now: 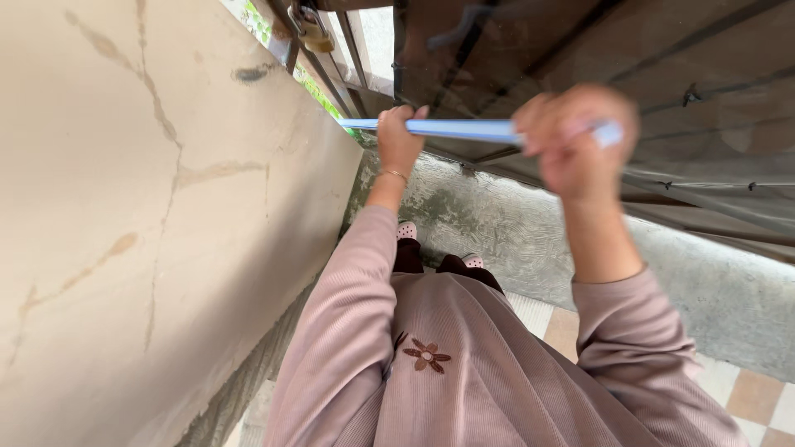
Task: The person cleans the tracks and edges of a sliding gate using a broom by hand.
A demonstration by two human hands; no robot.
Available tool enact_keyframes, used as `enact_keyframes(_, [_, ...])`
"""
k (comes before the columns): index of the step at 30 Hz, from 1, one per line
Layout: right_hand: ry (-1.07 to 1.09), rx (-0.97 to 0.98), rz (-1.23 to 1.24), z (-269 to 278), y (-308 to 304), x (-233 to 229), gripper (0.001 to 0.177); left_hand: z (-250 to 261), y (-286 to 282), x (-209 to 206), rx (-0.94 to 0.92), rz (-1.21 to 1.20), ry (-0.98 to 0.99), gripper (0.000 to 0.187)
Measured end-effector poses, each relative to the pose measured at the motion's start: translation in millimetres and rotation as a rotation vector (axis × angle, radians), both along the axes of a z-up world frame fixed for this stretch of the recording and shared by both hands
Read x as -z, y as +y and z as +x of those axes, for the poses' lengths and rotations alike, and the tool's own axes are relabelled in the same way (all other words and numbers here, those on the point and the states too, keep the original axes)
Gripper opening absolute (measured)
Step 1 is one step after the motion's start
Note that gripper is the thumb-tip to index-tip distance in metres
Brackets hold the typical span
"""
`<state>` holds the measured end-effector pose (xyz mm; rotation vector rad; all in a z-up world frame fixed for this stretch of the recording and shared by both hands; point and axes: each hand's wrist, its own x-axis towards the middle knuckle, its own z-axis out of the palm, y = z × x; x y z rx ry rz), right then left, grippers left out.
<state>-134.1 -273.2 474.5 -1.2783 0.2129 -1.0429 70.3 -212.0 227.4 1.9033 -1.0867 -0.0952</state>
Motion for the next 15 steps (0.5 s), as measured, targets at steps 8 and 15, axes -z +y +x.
enact_keyframes(8, [0.307, 0.053, -0.214, 39, 29, -87, 0.025, -34, 1, -42, 0.246, 0.083, 0.339, 0.041])
enact_keyframes(15, [0.223, -0.231, -0.207, 44, 34, -32, 0.018, -5, 29, 5, 0.247, 0.204, 0.399, 0.029])
